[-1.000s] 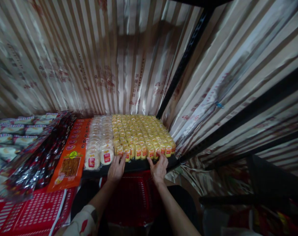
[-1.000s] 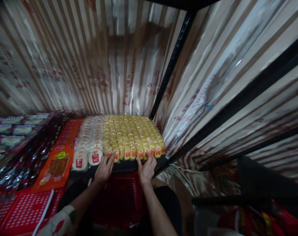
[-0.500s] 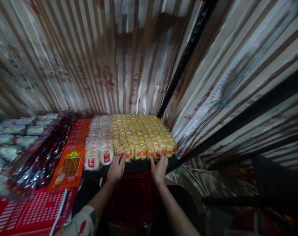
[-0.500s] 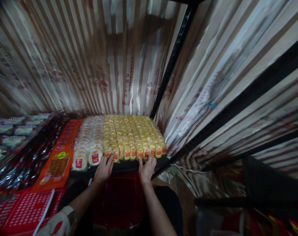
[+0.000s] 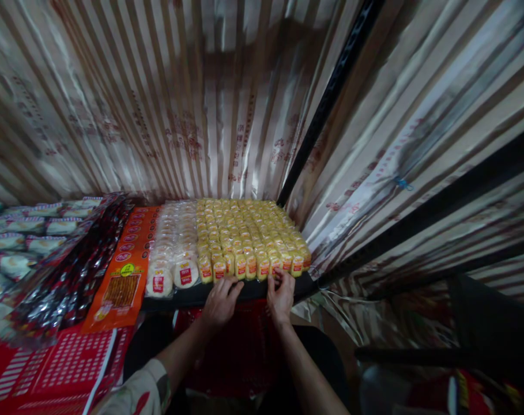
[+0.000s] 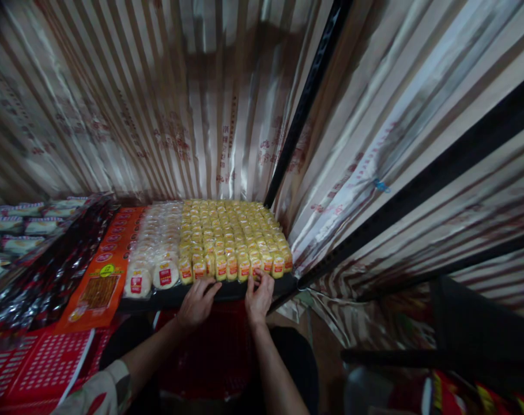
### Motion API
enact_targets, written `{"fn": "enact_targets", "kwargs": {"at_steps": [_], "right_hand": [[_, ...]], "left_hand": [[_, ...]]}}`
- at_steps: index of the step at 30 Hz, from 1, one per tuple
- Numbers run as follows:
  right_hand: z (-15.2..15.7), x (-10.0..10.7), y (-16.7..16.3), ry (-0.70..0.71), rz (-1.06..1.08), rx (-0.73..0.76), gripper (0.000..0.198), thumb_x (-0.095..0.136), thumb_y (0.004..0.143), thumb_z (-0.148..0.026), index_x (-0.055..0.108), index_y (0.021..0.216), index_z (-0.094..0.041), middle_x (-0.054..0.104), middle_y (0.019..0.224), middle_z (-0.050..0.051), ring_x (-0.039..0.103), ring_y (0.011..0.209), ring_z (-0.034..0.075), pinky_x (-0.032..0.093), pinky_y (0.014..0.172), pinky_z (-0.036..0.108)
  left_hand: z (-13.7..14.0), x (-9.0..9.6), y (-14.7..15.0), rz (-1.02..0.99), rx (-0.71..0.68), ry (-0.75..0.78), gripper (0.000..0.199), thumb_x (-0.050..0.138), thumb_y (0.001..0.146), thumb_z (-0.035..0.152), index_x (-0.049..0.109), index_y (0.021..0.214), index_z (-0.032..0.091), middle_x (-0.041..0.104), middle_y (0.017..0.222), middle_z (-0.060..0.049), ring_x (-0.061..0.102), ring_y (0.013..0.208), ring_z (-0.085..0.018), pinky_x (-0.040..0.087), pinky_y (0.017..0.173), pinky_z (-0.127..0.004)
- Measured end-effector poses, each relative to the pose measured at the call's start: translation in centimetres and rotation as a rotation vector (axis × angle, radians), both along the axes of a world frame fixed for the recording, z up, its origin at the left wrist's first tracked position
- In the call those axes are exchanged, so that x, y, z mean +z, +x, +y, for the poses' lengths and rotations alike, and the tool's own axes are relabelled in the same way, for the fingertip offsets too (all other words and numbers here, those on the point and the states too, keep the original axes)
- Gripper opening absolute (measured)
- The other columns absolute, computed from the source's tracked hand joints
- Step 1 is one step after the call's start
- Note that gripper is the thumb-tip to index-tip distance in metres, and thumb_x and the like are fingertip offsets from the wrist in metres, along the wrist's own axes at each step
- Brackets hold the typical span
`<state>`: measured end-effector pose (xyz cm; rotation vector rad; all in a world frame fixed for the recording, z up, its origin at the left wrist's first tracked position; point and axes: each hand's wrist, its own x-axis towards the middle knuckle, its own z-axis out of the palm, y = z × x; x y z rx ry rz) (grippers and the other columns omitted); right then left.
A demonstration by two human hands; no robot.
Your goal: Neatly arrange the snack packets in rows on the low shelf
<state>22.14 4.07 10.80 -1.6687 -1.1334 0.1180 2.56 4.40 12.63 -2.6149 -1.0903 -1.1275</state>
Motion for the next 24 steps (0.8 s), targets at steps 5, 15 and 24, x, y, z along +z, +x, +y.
{"fn": "enact_targets", "kwargs": {"at_steps": [5,15,24], "right_hand": [[-0.1,-0.3,0.2,-0.018,0.003,0.009,0.033,0.045,0.085,-0.045,0.055,0.098,-0.017,0.051,0.099,0.009,0.056,0.081,0.015,0.052,0.073,0.031],[0.0,0.4,-0.4,-0.057,0.028,-0.037,0.034,0.045,0.084,-0.047,0.055,0.098,-0.018,0.050,0.097,0.007,0.057,0.074,0.014,0.051,0.074,0.031],[0.0,0.2,-0.1,-0.084,-0.004,-0.039,0.037,0.045,0.082,-0.050,0.055,0.097,-0.017,0.051,0.094,0.007,0.057,0.069,0.014,0.050,0.072,0.032]], "left_hand": [[-0.7,-0.5,1.3,-0.045,0.042,-0.013,0.031,0.038,0.085,0.009,0.063,0.102,0.017,0.058,0.099,-0.010,0.053,0.094,-0.018,0.050,0.082,-0.031],[-0.3,-1.2,-2.7,-0.196,0.448,-0.058,0.038,0.047,0.085,0.015,0.051,0.123,0.014,0.042,0.124,-0.017,0.042,0.118,-0.029,0.044,0.094,-0.047],[1.8,-1.3,-3.6,-0.142,0.380,-0.118,0.060,0.051,0.087,0.023,0.025,0.142,0.023,0.022,0.147,-0.016,0.019,0.137,-0.031,0.035,0.104,-0.052]]}}
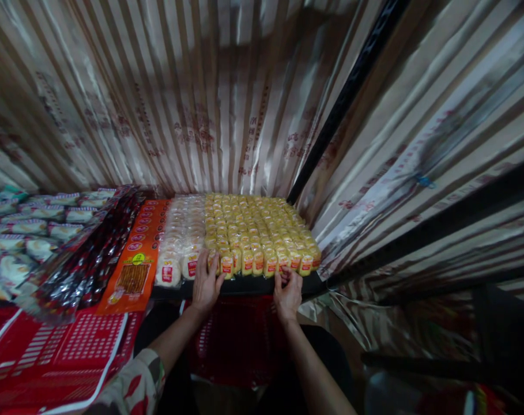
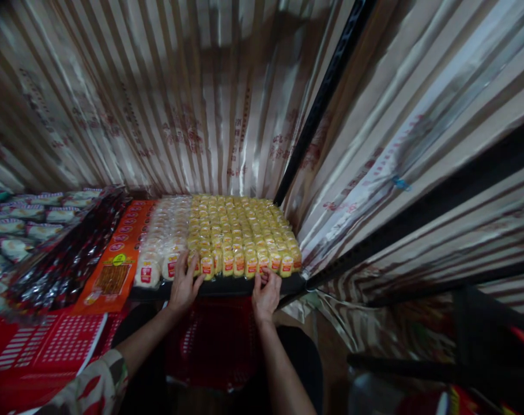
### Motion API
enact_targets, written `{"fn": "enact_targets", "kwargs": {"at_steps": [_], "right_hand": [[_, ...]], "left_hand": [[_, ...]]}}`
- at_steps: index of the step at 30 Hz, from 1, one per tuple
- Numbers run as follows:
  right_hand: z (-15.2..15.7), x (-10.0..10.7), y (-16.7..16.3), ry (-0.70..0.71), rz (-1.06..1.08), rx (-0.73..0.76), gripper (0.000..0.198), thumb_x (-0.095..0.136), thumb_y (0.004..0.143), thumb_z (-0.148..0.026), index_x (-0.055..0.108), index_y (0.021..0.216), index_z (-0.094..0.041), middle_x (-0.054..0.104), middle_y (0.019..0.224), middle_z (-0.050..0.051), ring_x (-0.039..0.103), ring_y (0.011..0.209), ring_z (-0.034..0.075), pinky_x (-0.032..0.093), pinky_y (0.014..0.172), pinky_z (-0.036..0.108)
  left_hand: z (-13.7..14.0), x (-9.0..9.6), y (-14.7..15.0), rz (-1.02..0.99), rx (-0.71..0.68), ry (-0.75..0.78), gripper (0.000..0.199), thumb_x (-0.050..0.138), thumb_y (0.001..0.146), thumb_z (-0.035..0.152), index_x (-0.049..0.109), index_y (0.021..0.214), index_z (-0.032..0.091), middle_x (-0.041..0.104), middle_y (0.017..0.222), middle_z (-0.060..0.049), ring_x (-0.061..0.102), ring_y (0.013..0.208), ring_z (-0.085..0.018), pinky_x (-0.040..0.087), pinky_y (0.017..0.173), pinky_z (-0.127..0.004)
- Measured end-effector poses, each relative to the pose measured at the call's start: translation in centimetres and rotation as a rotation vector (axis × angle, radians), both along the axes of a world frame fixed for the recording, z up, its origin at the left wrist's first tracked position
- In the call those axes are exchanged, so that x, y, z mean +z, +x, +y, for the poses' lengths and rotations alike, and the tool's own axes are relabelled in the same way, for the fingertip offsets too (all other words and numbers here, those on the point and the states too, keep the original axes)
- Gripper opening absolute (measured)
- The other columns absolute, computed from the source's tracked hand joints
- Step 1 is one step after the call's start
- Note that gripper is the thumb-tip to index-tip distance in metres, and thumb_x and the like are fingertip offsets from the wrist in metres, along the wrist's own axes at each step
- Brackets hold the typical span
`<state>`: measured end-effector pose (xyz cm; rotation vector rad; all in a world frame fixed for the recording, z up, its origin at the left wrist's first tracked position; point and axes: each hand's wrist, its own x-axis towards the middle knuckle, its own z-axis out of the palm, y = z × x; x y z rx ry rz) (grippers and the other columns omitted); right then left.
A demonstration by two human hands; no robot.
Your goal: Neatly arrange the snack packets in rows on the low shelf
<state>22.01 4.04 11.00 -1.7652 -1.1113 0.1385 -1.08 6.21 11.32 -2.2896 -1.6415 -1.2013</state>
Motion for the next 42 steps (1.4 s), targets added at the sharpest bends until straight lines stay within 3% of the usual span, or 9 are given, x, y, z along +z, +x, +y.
{"fn": "enact_targets", "kwargs": {"at_steps": [5,10,16,20,22,24,30,36,42], "right_hand": [[0.1,-0.2,-0.1,-0.004,-0.017,-0.012,0.041,0.045,0.082,-0.053,0.055,0.097,-0.017,0.052,0.093,0.007,0.057,0.068,0.015,0.050,0.072,0.033],[0.1,-0.3,0.1,0.009,0.014,0.004,0.039,0.048,0.082,-0.051,0.055,0.098,-0.016,0.051,0.094,0.007,0.056,0.069,0.014,0.050,0.072,0.033],[-1.1,1.0,-0.9,0.156,-0.088,0.087,0.030,0.046,0.086,-0.041,0.058,0.098,-0.016,0.053,0.094,0.009,0.055,0.083,0.018,0.050,0.075,0.036],[-2.1,2.1,-4.6,0.151,-0.230,0.401,0.025,0.041,0.089,-0.028,0.061,0.102,-0.020,0.057,0.095,0.008,0.056,0.093,0.018,0.049,0.085,0.036],[-2.1,2.1,-6.9,0.087,-0.282,0.600,0.031,0.039,0.089,-0.022,0.060,0.112,-0.021,0.057,0.103,0.009,0.056,0.097,0.017,0.049,0.086,0.033],[-1.8,1.7,-8.7,0.055,-0.324,0.684,0.040,0.036,0.088,-0.016,0.055,0.123,-0.021,0.056,0.112,0.010,0.054,0.104,0.017,0.048,0.090,0.033],[-0.6,0.4,-10.3,0.056,-0.396,0.613,0.055,0.033,0.081,-0.006,0.048,0.132,-0.023,0.055,0.117,0.011,0.051,0.111,0.020,0.048,0.094,0.039],[-1.3,0.5,-9.0,0.041,-0.397,0.610,0.061,0.035,0.078,-0.004,0.045,0.134,-0.024,0.053,0.122,0.010,0.051,0.113,0.020,0.048,0.096,0.039],[-1.7,-0.3,-8.3,0.006,-0.438,0.596,0.062,0.033,0.078,-0.005,0.039,0.137,-0.023,0.051,0.129,0.010,0.046,0.121,0.021,0.045,0.099,0.042]], "left_hand": [[0.3,-0.8,-0.1,0.085,-0.072,-0.014,0.066,0.042,0.091,0.021,0.006,0.145,0.014,0.031,0.145,-0.019,0.018,0.138,-0.028,0.035,0.105,-0.049],[0.2,-1.1,0.0,0.138,-0.048,-0.008,0.062,0.041,0.091,0.021,0.010,0.145,0.011,0.024,0.148,-0.020,0.015,0.139,-0.029,0.034,0.106,-0.050],[0.1,-1.1,0.0,0.128,-0.021,0.044,0.062,0.042,0.092,0.023,0.012,0.144,0.007,0.019,0.149,-0.021,0.012,0.138,-0.029,0.035,0.106,-0.048],[0.1,-1.1,0.0,0.108,-0.025,0.035,0.064,0.042,0.092,0.024,0.010,0.144,0.008,0.019,0.149,-0.021,0.015,0.138,-0.029,0.036,0.106,-0.049],[0.1,-1.1,0.0,0.095,-0.029,0.033,0.064,0.041,0.092,0.024,0.008,0.144,0.009,0.018,0.149,-0.020,0.016,0.138,-0.029,0.036,0.105,-0.049],[0.0,-1.0,0.0,0.082,-0.031,0.023,0.062,0.039,0.092,0.022,0.008,0.144,0.009,0.017,0.149,-0.020,0.016,0.137,-0.029,0.036,0.106,-0.049],[0.1,-0.8,-0.3,0.094,-0.072,0.061,0.057,0.035,0.091,0.014,0.014,0.143,0.006,0.021,0.148,-0.019,0.018,0.137,-0.027,0.036,0.107,-0.046],[-0.3,-0.4,-0.4,0.123,-0.072,0.047,0.053,0.044,0.085,0.008,0.039,0.136,0.021,0.014,0.152,-0.011,0.010,0.139,-0.032,0.037,0.105,-0.050],[-0.4,-0.3,-0.4,0.110,-0.083,0.047,0.055,0.047,0.082,0.005,0.046,0.131,0.028,0.012,0.153,-0.008,0.010,0.139,-0.033,0.040,0.102,-0.051]]}}
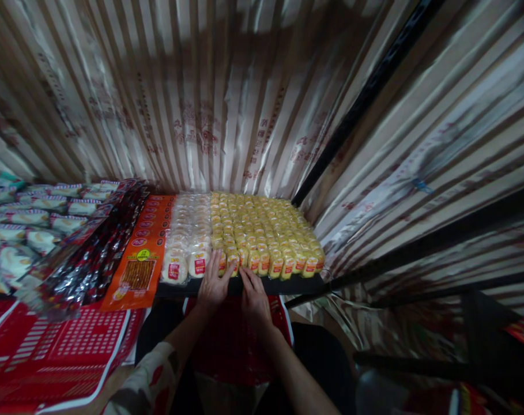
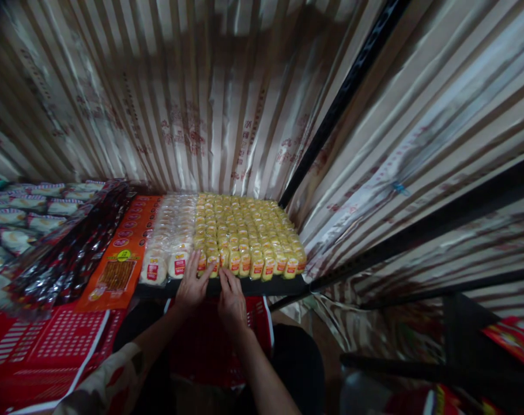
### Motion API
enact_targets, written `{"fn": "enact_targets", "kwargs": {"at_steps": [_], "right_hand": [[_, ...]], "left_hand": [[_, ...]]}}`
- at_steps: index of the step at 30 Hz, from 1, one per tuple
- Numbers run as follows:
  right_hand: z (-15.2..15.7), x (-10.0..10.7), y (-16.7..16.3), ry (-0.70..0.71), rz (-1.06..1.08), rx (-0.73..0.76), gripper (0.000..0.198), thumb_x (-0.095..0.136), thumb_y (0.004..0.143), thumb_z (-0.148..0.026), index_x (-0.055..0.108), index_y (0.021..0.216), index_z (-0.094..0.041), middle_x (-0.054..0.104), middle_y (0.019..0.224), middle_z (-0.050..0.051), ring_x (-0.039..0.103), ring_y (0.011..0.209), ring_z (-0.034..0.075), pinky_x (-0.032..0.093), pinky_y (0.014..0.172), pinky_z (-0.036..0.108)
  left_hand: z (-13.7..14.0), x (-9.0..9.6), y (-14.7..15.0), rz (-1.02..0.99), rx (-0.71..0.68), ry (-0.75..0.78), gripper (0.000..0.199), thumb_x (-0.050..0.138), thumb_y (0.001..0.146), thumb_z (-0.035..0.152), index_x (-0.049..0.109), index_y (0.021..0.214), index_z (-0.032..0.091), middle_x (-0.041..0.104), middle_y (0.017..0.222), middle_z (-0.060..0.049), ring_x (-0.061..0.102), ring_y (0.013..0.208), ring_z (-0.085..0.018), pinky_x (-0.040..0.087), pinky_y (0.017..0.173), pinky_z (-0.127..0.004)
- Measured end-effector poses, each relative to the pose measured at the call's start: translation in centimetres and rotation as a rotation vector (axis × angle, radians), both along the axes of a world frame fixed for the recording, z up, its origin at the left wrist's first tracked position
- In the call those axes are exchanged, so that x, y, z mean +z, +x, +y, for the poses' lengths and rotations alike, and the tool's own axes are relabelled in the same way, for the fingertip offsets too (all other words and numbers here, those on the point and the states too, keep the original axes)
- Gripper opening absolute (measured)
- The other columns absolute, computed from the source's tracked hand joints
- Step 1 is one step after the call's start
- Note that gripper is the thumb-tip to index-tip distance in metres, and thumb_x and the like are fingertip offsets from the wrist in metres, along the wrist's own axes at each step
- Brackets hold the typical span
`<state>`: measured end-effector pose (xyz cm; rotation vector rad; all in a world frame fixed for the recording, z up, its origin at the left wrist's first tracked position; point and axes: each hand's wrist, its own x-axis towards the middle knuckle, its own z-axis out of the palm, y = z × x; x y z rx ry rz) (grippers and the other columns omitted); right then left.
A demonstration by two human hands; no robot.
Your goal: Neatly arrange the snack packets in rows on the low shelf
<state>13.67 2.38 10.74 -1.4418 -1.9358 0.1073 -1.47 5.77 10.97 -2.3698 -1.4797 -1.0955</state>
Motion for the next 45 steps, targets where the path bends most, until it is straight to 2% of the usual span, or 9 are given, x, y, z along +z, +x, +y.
{"fn": "enact_targets", "kwargs": {"at_steps": [5,8,14,21,29,36,41,45], "right_hand": [[0.7,-1.0,-0.2,-0.003,-0.024,-0.046,0.058,0.032,0.081,-0.007,0.037,0.138,-0.015,0.048,0.134,0.015,0.041,0.128,0.023,0.042,0.100,0.045],[0.9,-1.3,-0.4,-0.010,-0.008,-0.028,0.056,0.031,0.083,-0.008,0.037,0.138,-0.015,0.046,0.136,0.015,0.039,0.130,0.023,0.040,0.101,0.046],[0.5,-0.6,-1.1,0.005,0.051,-0.060,0.053,0.031,0.086,-0.011,0.038,0.137,-0.017,0.044,0.137,0.014,0.038,0.130,0.023,0.038,0.103,0.048],[1.2,-0.1,-1.4,0.022,0.007,0.024,0.058,0.031,0.082,-0.008,0.035,0.139,-0.014,0.042,0.139,0.015,0.032,0.133,0.024,0.036,0.104,0.049],[1.4,0.0,-2.5,0.028,0.100,-0.124,0.055,0.031,0.085,-0.013,0.032,0.140,-0.015,0.041,0.135,0.016,0.037,0.128,0.025,0.039,0.101,0.050],[1.7,-0.2,-2.2,0.055,0.058,-0.113,0.051,0.029,0.087,-0.014,0.033,0.138,-0.011,0.044,0.135,0.017,0.035,0.130,0.025,0.039,0.102,0.049],[1.7,1.0,-2.4,0.023,0.018,-0.124,0.050,0.029,0.088,-0.014,0.034,0.138,-0.012,0.045,0.134,0.015,0.038,0.128,0.024,0.041,0.101,0.044],[2.3,2.8,-2.5,0.029,0.007,-0.206,0.044,0.030,0.090,-0.019,0.044,0.132,-0.015,0.052,0.120,0.015,0.049,0.113,0.023,0.048,0.091,0.039]], "left_hand": [[0.0,-0.1,0.0,0.015,0.020,0.001,0.053,0.050,0.081,0.007,0.047,0.130,0.027,0.017,0.152,-0.009,0.013,0.139,-0.033,0.039,0.102,-0.051],[-0.1,0.0,0.0,0.028,0.020,0.003,0.052,0.051,0.082,0.008,0.047,0.130,0.026,0.017,0.152,-0.009,0.014,0.139,-0.032,0.040,0.102,-0.050],[0.0,0.2,0.1,0.044,0.035,0.000,0.050,0.051,0.083,0.010,0.047,0.130,0.026,0.021,0.151,-0.008,0.019,0.138,-0.030,0.040,0.103,-0.047],[0.1,0.0,0.2,0.044,0.038,0.006,0.046,0.050,0.084,0.012,0.049,0.128,0.025,0.023,0.150,-0.010,0.018,0.138,-0.031,0.040,0.103,-0.047],[0.1,-0.2,0.1,0.053,0.037,-0.008,0.047,0.050,0.084,0.011,0.048,0.129,0.024,0.023,0.150,-0.010,0.017,0.138,-0.030,0.040,0.103,-0.047],[0.1,-0.1,0.1,0.053,0.035,-0.001,0.046,0.051,0.084,0.010,0.050,0.128,0.023,0.019,0.151,-0.011,0.019,0.138,-0.031,0.039,0.104,-0.046],[0.1,-0.1,0.2,0.045,0.035,-0.001,0.047,0.052,0.084,0.011,0.048,0.129,0.023,0.017,0.152,-0.010,0.017,0.138,-0.031,0.038,0.105,-0.045],[0.2,-0.3,0.2,0.041,0.020,0.013,0.050,0.051,0.083,0.010,0.046,0.131,0.023,0.017,0.152,-0.010,0.015,0.138,-0.032,0.039,0.104,-0.046]]}}
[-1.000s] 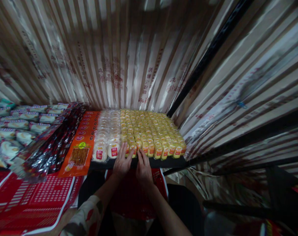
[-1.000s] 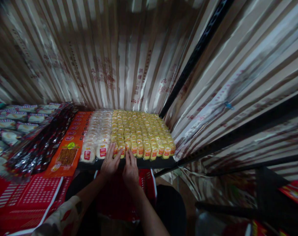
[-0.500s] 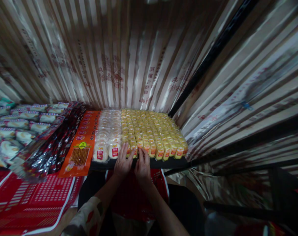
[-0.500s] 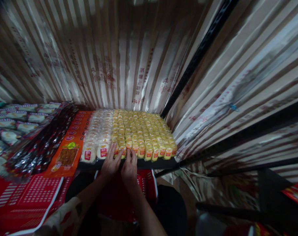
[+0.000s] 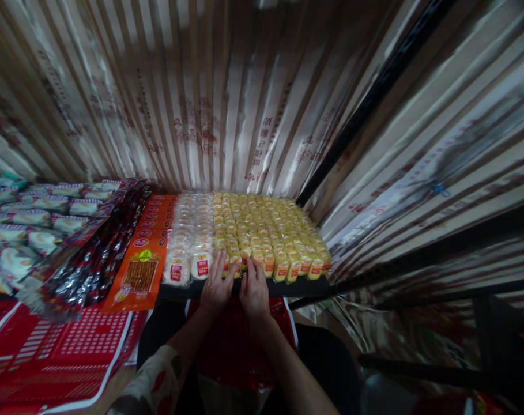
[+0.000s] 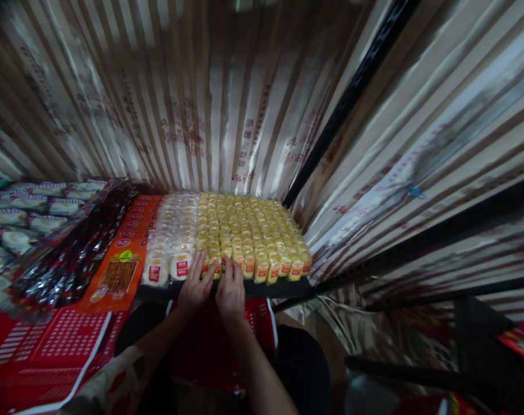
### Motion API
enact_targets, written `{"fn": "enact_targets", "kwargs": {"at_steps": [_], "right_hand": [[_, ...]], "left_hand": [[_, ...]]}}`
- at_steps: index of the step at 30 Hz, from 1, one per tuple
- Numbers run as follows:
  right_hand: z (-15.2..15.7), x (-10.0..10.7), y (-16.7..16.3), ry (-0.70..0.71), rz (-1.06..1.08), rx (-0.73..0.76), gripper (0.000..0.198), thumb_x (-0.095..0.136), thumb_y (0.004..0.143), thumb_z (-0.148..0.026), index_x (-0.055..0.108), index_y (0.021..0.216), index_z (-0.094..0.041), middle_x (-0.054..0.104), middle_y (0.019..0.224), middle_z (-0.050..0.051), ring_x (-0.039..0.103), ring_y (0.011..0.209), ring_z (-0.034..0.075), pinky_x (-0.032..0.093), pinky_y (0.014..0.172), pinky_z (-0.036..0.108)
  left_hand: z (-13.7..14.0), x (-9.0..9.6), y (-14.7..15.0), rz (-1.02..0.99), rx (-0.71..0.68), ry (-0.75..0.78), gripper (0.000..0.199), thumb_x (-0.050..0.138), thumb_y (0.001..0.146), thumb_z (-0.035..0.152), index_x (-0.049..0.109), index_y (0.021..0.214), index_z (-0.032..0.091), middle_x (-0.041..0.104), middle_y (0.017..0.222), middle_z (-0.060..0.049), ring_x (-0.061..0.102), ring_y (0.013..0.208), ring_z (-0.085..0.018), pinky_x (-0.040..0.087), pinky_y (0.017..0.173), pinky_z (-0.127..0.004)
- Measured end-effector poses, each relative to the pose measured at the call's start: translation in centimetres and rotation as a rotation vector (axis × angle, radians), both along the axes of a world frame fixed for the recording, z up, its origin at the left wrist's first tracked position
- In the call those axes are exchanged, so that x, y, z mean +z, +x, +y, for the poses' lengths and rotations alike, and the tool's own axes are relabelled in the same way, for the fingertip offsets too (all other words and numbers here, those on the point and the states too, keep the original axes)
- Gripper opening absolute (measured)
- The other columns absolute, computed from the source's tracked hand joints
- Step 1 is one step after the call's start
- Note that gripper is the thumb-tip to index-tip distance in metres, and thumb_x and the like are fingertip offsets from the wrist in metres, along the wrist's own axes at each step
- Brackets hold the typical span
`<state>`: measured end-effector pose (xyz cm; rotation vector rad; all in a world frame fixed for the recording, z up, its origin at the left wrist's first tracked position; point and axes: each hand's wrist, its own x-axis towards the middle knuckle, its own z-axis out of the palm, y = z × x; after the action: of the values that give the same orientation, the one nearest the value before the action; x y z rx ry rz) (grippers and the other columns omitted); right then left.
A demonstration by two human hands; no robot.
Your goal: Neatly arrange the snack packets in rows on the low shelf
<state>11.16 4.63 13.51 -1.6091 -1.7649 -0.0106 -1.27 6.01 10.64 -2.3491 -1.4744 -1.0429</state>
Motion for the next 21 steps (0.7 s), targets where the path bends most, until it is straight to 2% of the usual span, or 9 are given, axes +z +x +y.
{"fn": "enact_targets", "kwargs": {"at_steps": [4,9,14,18,21], "right_hand": [[1.4,2.3,0.6,-0.023,-0.088,-0.113,0.039,0.035,0.091,-0.025,0.049,0.128,-0.019,0.055,0.106,0.012,0.055,0.093,0.020,0.050,0.076,0.033],[3.5,4.6,1.4,-0.070,-0.242,-0.100,0.030,0.050,0.086,-0.024,0.061,0.114,-0.022,0.056,0.100,0.009,0.051,0.093,0.021,0.046,0.078,0.032],[4.8,4.8,2.0,-0.131,-0.243,-0.004,0.020,0.051,0.084,-0.019,0.065,0.098,-0.023,0.060,0.097,0.007,0.053,0.088,0.019,0.044,0.073,0.028],[5.3,4.6,2.4,-0.112,-0.204,0.139,0.017,0.047,0.086,-0.015,0.064,0.085,-0.020,0.062,0.087,0.006,0.054,0.084,0.018,0.044,0.075,0.027],[5.7,4.4,2.6,-0.090,-0.173,0.190,0.019,0.044,0.086,-0.013,0.063,0.082,-0.019,0.063,0.085,0.006,0.055,0.083,0.018,0.044,0.076,0.027]], "left_hand": [[0.1,-0.2,0.0,-0.017,-0.003,0.024,0.053,0.050,0.082,0.007,0.044,0.132,0.024,0.017,0.152,-0.011,0.018,0.138,-0.031,0.039,0.104,-0.047],[0.1,-0.1,0.0,-0.021,-0.009,0.041,0.049,0.050,0.082,0.006,0.048,0.129,0.021,0.016,0.152,-0.013,0.017,0.138,-0.033,0.040,0.103,-0.047],[0.2,0.1,0.1,-0.020,-0.014,0.068,0.045,0.049,0.084,0.007,0.049,0.127,0.020,0.019,0.151,-0.013,0.016,0.138,-0.032,0.042,0.101,-0.046],[0.3,0.1,0.0,-0.037,-0.019,0.080,0.045,0.047,0.084,0.007,0.048,0.127,0.019,0.020,0.151,-0.014,0.018,0.138,-0.031,0.042,0.101,-0.047],[0.2,0.1,0.0,-0.038,-0.025,0.059,0.046,0.047,0.084,0.008,0.047,0.129,0.019,0.020,0.151,-0.014,0.017,0.138,-0.031,0.041,0.102,-0.048]]}}
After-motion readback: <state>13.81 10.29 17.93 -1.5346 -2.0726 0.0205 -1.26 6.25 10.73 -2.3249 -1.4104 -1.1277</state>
